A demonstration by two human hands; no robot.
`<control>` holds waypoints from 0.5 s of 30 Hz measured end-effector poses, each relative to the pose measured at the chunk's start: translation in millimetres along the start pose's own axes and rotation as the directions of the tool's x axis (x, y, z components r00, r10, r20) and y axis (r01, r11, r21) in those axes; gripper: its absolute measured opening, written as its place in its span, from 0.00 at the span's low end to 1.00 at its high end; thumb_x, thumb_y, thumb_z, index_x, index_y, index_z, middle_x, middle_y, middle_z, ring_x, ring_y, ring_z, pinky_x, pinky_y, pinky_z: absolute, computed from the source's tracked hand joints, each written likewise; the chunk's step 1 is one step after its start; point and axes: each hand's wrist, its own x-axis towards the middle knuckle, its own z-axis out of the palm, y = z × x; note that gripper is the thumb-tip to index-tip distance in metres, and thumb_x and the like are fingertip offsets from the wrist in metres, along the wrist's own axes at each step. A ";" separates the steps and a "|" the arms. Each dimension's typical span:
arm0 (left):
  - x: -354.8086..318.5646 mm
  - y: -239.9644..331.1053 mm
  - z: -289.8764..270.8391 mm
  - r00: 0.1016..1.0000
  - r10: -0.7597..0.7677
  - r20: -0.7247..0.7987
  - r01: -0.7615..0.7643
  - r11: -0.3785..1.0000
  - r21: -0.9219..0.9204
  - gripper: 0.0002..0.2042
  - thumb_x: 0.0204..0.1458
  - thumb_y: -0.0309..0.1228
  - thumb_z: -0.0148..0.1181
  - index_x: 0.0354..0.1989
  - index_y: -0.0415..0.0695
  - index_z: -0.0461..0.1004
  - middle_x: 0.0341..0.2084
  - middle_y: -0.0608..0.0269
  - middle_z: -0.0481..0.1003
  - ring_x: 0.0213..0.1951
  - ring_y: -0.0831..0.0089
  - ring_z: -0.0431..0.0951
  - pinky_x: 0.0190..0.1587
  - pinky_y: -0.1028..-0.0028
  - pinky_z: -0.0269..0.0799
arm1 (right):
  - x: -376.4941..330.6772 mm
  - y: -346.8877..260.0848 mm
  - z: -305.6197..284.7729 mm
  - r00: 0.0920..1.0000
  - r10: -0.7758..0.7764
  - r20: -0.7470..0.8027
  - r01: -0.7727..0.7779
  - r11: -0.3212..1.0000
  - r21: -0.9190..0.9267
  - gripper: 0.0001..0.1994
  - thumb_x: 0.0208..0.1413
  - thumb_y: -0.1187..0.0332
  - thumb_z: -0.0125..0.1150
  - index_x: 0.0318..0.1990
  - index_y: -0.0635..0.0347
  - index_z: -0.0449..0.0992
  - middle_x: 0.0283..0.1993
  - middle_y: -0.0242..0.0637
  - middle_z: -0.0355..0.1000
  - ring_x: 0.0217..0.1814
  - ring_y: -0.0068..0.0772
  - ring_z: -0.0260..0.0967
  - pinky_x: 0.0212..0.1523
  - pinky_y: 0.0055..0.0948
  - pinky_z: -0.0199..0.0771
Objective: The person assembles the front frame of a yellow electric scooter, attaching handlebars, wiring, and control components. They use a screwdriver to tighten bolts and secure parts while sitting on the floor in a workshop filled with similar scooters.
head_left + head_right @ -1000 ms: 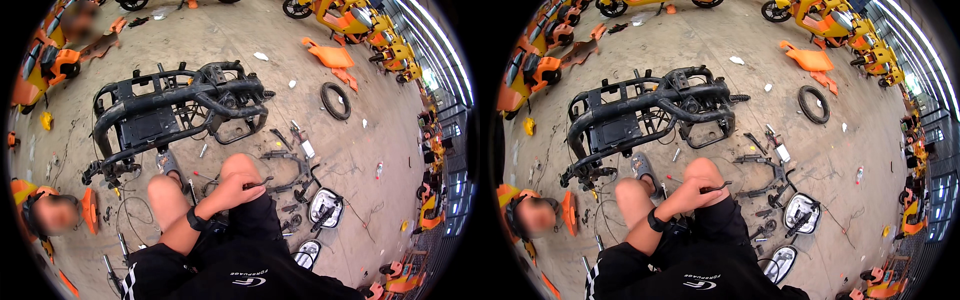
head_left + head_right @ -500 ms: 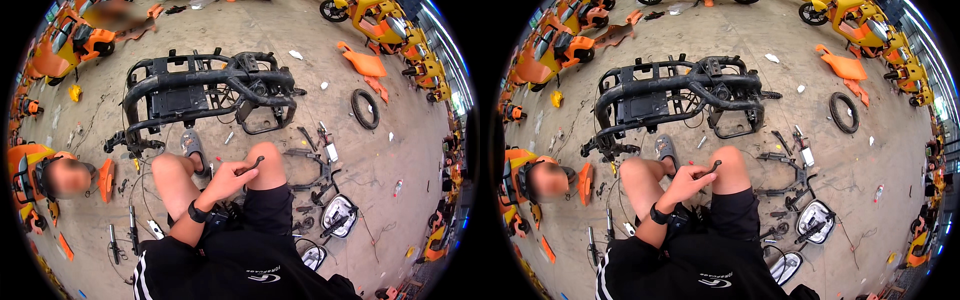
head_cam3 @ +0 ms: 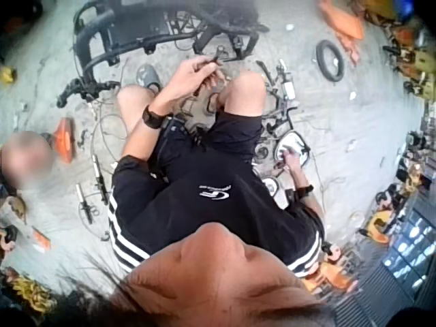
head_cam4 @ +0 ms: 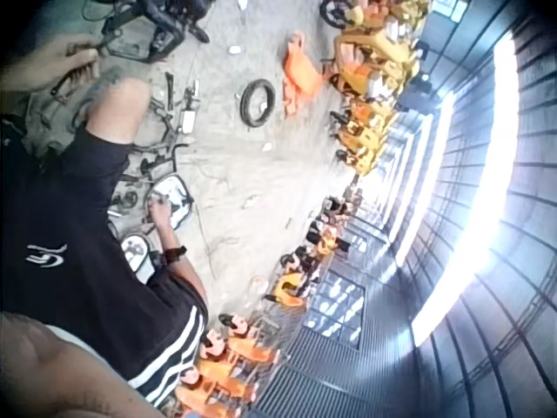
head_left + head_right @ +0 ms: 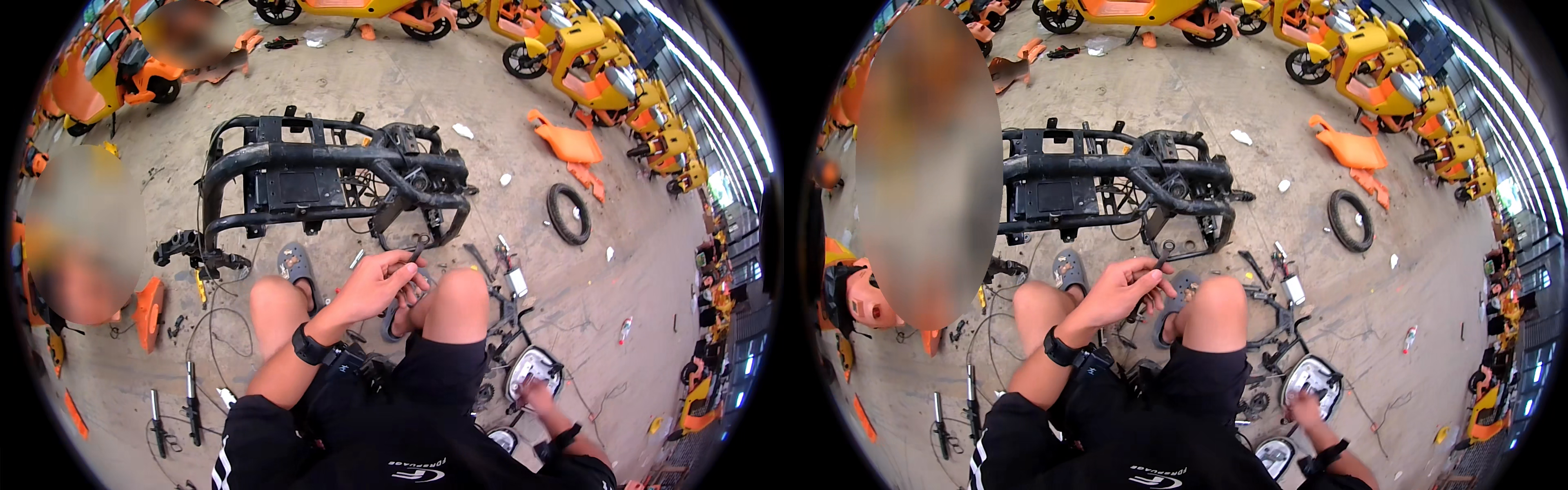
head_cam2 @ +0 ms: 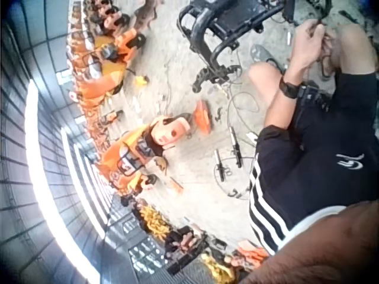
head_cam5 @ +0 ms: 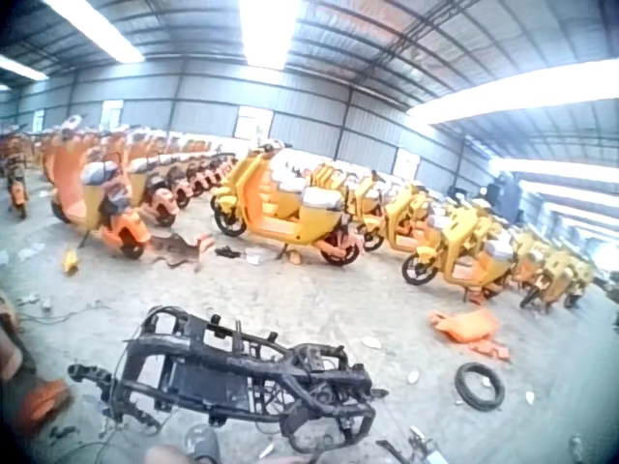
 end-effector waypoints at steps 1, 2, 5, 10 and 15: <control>1.6 -0.2 -3.0 0.999 0.050 -0.005 -0.050 0.998 0.032 0.13 0.64 0.30 0.46 0.49 0.33 0.70 0.34 0.56 0.79 0.32 0.78 0.78 0.35 0.79 0.74 | 27.8 -105.6 -73.1 0.986 0.155 -0.068 -0.136 0.963 0.232 0.11 0.59 0.66 0.50 0.41 0.62 0.75 0.38 0.40 0.74 0.38 0.28 0.73 0.36 0.32 0.75; 8.5 -0.5 -3.2 0.996 0.093 0.015 -0.093 0.993 0.066 0.13 0.64 0.30 0.46 0.49 0.33 0.70 0.35 0.55 0.79 0.35 0.77 0.78 0.38 0.78 0.73 | 30.6 -199.6 -110.7 0.979 0.180 -0.101 -0.034 0.625 0.780 0.11 0.61 0.65 0.51 0.45 0.63 0.73 0.37 0.39 0.74 0.35 0.30 0.74 0.31 0.30 0.75; 29.8 8.4 2.6 0.989 0.144 0.035 -0.146 0.987 0.063 0.09 0.64 0.30 0.47 0.45 0.37 0.70 0.39 0.52 0.79 0.43 0.74 0.78 0.48 0.76 0.70 | 55.4 -338.1 -151.4 0.983 -0.113 -0.146 0.183 0.491 0.852 0.15 0.63 0.70 0.49 0.54 0.65 0.69 0.40 0.41 0.75 0.36 0.30 0.74 0.39 0.27 0.76; 56.1 -5.3 -4.9 0.956 0.217 -0.199 -0.247 0.959 -0.140 0.07 0.63 0.30 0.50 0.42 0.39 0.68 0.46 0.56 0.77 0.39 0.80 0.77 0.41 0.79 0.72 | 130.9 -447.8 -83.6 0.935 -0.351 -0.050 0.211 0.437 0.874 0.32 0.62 0.70 0.53 0.71 0.52 0.46 0.53 0.44 0.70 0.46 0.25 0.68 0.45 0.22 0.69; 47.5 7.9 -19.6 0.909 0.294 -0.297 -0.301 0.953 0.021 0.14 0.60 0.27 0.53 0.53 0.38 0.72 0.48 0.60 0.76 0.37 0.79 0.78 0.35 0.79 0.74 | 161.1 -480.4 -56.3 0.839 -0.509 -0.192 0.377 0.290 0.880 0.32 0.61 0.79 0.47 0.71 0.55 0.46 0.43 0.34 0.68 0.37 0.17 0.63 0.36 0.18 0.65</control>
